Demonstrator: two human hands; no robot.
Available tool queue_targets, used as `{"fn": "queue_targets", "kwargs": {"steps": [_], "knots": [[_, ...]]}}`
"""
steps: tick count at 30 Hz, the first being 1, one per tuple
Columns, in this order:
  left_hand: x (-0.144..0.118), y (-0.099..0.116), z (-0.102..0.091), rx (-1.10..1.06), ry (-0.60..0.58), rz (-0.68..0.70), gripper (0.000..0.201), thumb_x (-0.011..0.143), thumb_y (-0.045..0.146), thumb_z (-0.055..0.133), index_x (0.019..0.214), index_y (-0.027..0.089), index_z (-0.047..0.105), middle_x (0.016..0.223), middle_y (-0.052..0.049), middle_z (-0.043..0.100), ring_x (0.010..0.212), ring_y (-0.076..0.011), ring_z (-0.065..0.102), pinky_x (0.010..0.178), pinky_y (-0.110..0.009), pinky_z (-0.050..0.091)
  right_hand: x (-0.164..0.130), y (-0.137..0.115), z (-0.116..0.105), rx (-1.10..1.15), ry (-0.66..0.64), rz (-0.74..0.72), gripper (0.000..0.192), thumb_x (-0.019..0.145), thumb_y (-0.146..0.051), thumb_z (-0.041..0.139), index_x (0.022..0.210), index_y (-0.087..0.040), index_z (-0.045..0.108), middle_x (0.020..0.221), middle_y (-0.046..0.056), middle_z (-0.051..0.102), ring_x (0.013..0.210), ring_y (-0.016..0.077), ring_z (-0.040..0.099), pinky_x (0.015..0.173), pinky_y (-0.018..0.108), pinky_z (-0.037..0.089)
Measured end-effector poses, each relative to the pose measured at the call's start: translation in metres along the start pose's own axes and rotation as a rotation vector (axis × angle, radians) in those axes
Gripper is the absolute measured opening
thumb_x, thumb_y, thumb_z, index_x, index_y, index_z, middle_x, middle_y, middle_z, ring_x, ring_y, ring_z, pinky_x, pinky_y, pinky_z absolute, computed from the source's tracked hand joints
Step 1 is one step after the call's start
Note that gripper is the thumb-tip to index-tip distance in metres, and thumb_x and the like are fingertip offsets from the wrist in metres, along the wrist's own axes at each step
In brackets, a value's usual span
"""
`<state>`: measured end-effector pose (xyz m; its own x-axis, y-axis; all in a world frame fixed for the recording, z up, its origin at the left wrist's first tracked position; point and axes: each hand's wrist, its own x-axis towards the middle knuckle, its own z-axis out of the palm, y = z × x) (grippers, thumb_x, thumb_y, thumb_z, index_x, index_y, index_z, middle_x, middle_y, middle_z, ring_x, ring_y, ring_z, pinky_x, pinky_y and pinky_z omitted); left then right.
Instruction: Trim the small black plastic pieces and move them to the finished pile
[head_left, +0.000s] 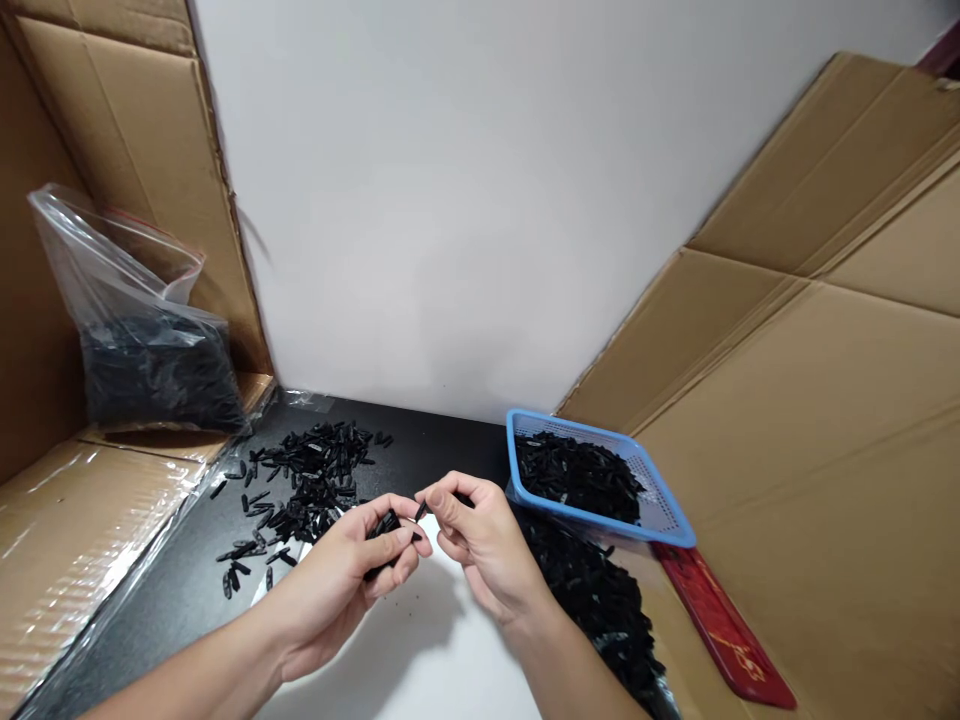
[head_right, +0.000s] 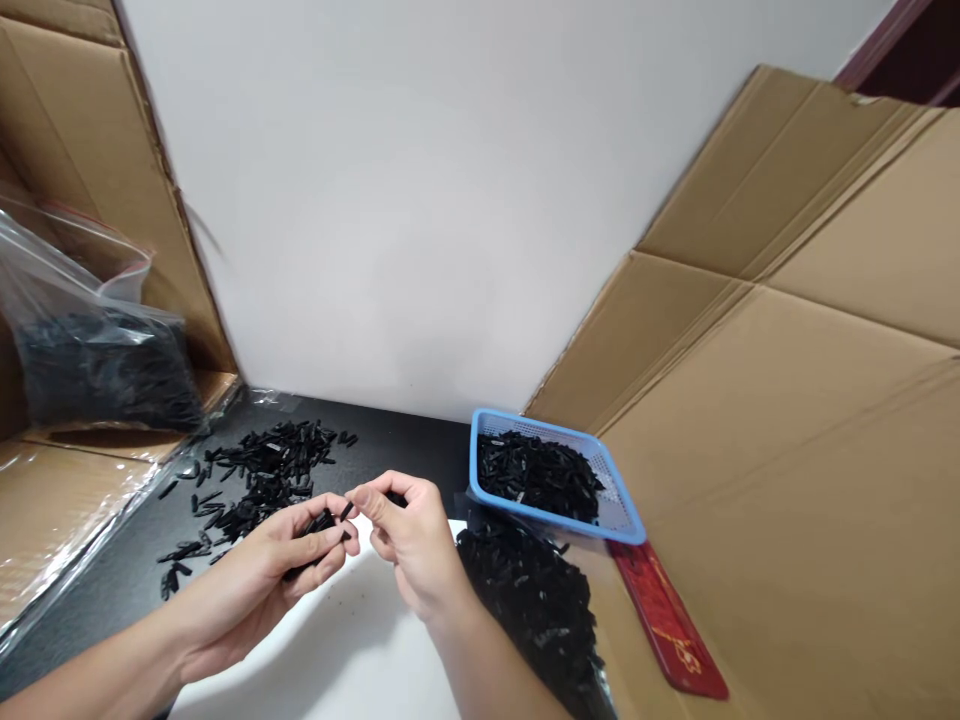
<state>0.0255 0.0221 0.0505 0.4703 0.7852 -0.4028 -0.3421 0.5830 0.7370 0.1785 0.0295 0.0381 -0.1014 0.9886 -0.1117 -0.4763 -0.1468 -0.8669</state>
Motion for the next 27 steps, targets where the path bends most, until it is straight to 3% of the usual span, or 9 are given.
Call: {"fn": "queue_targets", "kwargs": {"steps": [7, 14, 18, 20, 25, 27], "knots": [[0.0027, -0.0006, -0.0026, 0.100, 0.034, 0.133, 0.026, 0.079, 0.038, 0.072, 0.074, 0.016, 0.058, 0.062, 0.003, 0.058, 0.050, -0.0041, 0.030, 0.048, -0.015, 0.023, 0.0005, 0.0004, -0.0011, 0.058, -0.044, 0.058, 0.030, 0.064, -0.037, 0.084, 0.076, -0.011, 0.074, 0.046, -0.009, 0.037, 0.040, 0.0015, 0.017, 0.036, 0.020, 0.007], [0.0023, 0.0016, -0.0027, 0.034, 0.031, 0.140, 0.021, 0.078, 0.032, 0.074, 0.083, 0.017, 0.059, 0.069, 0.003, 0.059, 0.051, -0.0036, 0.029, 0.049, -0.015, 0.019, 0.0011, 0.0020, -0.0022, 0.109, -0.094, 0.103, 0.027, 0.067, -0.034, 0.082, 0.079, -0.012, 0.074, 0.048, -0.008, 0.040, 0.041, 0.0015, 0.017, 0.036, 0.018, 0.008], [0.0023, 0.0011, -0.0024, 0.048, 0.021, 0.142, 0.019, 0.079, 0.032, 0.072, 0.084, 0.018, 0.060, 0.054, 0.008, 0.045, 0.049, -0.0053, 0.023, 0.048, -0.018, 0.017, 0.0008, 0.0021, -0.0020, 0.103, -0.087, 0.116, 0.028, 0.068, -0.035, 0.082, 0.079, -0.011, 0.073, 0.048, -0.007, 0.041, 0.042, 0.0024, 0.019, 0.035, 0.016, 0.008], [0.0027, 0.0009, -0.0020, 0.073, 0.028, 0.141, 0.020, 0.079, 0.033, 0.072, 0.083, 0.018, 0.060, 0.051, 0.009, 0.041, 0.048, -0.0061, 0.022, 0.047, -0.019, 0.016, 0.0005, 0.0011, -0.0012, 0.110, -0.080, 0.120, 0.027, 0.069, -0.035, 0.080, 0.078, -0.011, 0.071, 0.048, -0.007, 0.041, 0.042, 0.0026, 0.019, 0.035, 0.015, 0.009], [0.0030, 0.0008, -0.0015, 0.118, 0.089, 0.169, 0.024, 0.077, 0.037, 0.074, 0.077, 0.017, 0.059, 0.056, 0.006, 0.052, 0.049, -0.0060, 0.022, 0.049, -0.019, 0.019, -0.0006, -0.0015, 0.0015, 0.194, -0.071, 0.104, 0.030, 0.079, -0.039, 0.067, 0.063, -0.016, 0.055, 0.053, -0.003, 0.051, 0.041, 0.0037, 0.023, 0.034, 0.013, 0.012], [0.0027, 0.0005, -0.0018, 0.123, 0.102, 0.179, 0.026, 0.076, 0.038, 0.074, 0.072, 0.017, 0.058, 0.052, 0.007, 0.049, 0.049, -0.0063, 0.022, 0.049, -0.019, 0.019, -0.0013, -0.0003, 0.0026, 0.172, -0.067, 0.098, 0.033, 0.080, -0.042, 0.066, 0.064, -0.016, 0.053, 0.054, -0.003, 0.053, 0.041, 0.0036, 0.024, 0.034, 0.013, 0.012]]}}
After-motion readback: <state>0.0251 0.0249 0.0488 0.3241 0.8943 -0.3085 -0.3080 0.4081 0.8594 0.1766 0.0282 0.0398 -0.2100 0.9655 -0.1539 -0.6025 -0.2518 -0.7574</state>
